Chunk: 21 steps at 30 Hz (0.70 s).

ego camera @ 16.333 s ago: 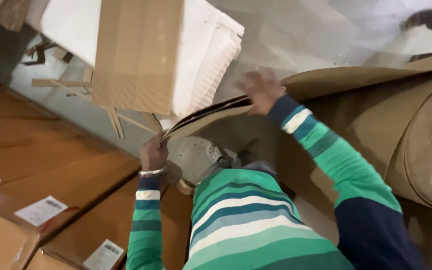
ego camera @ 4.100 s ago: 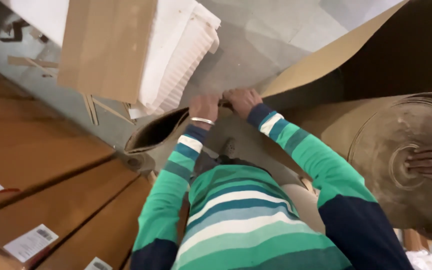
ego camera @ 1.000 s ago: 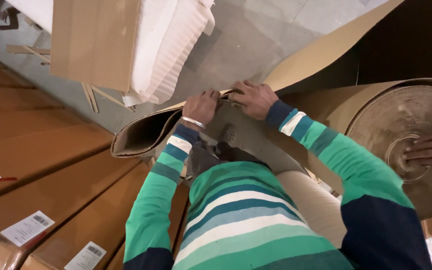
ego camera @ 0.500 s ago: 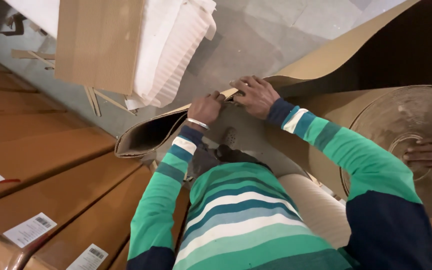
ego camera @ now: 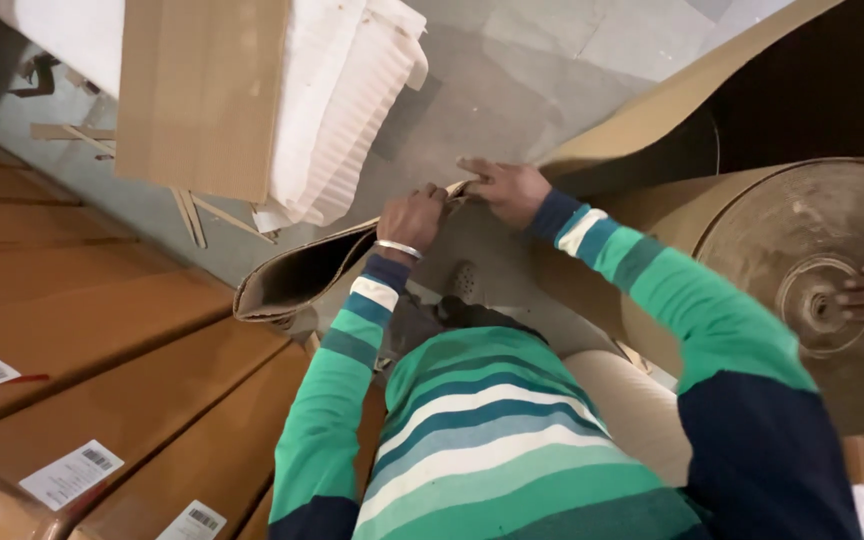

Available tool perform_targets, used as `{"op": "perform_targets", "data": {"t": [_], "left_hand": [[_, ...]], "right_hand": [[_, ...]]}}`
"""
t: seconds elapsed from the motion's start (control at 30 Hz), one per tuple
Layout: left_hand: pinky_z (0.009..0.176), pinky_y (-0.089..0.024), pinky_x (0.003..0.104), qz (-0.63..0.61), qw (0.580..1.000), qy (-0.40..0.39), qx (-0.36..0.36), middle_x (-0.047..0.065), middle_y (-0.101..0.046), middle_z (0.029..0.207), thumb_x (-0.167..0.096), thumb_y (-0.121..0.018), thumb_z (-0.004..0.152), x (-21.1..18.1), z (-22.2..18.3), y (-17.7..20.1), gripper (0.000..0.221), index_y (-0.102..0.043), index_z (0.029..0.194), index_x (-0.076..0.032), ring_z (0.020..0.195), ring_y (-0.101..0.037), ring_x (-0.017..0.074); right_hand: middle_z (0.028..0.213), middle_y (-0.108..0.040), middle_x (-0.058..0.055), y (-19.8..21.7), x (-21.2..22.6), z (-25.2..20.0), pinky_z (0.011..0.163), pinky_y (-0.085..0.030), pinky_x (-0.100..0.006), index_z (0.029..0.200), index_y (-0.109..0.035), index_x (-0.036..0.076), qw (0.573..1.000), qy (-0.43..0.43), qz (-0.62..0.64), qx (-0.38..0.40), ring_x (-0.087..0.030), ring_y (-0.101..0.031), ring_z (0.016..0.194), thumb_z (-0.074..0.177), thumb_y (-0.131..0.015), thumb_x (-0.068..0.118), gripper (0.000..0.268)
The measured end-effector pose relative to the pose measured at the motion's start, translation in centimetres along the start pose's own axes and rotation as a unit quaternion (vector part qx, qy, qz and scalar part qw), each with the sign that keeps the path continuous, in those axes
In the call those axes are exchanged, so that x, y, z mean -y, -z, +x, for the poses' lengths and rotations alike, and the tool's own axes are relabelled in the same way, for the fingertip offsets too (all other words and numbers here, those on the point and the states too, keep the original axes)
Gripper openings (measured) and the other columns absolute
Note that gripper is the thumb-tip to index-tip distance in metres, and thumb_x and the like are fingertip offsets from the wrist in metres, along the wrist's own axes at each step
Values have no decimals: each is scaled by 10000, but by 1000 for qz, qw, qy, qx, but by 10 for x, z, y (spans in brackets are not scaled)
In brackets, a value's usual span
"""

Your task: The person pulls corrugated cardboard from a large roll on the floor, cuts a length using a small knife, then folds and creases the cut sheet and stacks the folded cardboard pieces with other flat sheets. They repeat the folding and stacking with several sheets.

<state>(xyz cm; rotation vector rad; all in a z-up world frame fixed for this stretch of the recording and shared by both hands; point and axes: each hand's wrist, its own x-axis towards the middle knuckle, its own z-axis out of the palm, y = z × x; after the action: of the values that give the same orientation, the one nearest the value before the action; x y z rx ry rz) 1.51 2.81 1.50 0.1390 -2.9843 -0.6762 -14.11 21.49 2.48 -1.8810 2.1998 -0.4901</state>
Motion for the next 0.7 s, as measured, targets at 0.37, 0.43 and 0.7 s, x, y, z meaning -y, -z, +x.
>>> {"op": "perform_targets", "data": {"t": [0.37, 0.43, 0.7], "left_hand": [[664, -550, 469, -12, 998, -20, -55, 73, -684, 946, -129, -593, 889, 6, -4, -2, 107, -664, 968, -114, 822, -693, 318], [668, -550, 472, -8, 998, -18, -59, 72, -684, 941, -116, -592, 878, 8, -2, -4, 122, -667, 975, -118, 812, -692, 319], [706, -557, 482, -42, 996, 45, -60, 106, -694, 927, -132, -577, 892, -5, -3, -10, 108, -658, 963, -120, 840, -697, 342]], "right_hand": [[1065, -726, -71, -3, 12, 9, 779, -574, -431, 1172, -705, 164, 975, -189, 97, -68, -311, -718, 903, 842, -720, 198, 332], [996, -741, -52, -4, 11, 11, 762, -569, -449, 1105, -744, 199, 982, -172, 51, -54, -315, -712, 887, 851, -707, 212, 257], [945, -710, -60, 9, 1, 7, 710, -546, -466, 1098, -751, 214, 989, -130, 65, -39, -328, -694, 854, 884, -690, 234, 223]]}}
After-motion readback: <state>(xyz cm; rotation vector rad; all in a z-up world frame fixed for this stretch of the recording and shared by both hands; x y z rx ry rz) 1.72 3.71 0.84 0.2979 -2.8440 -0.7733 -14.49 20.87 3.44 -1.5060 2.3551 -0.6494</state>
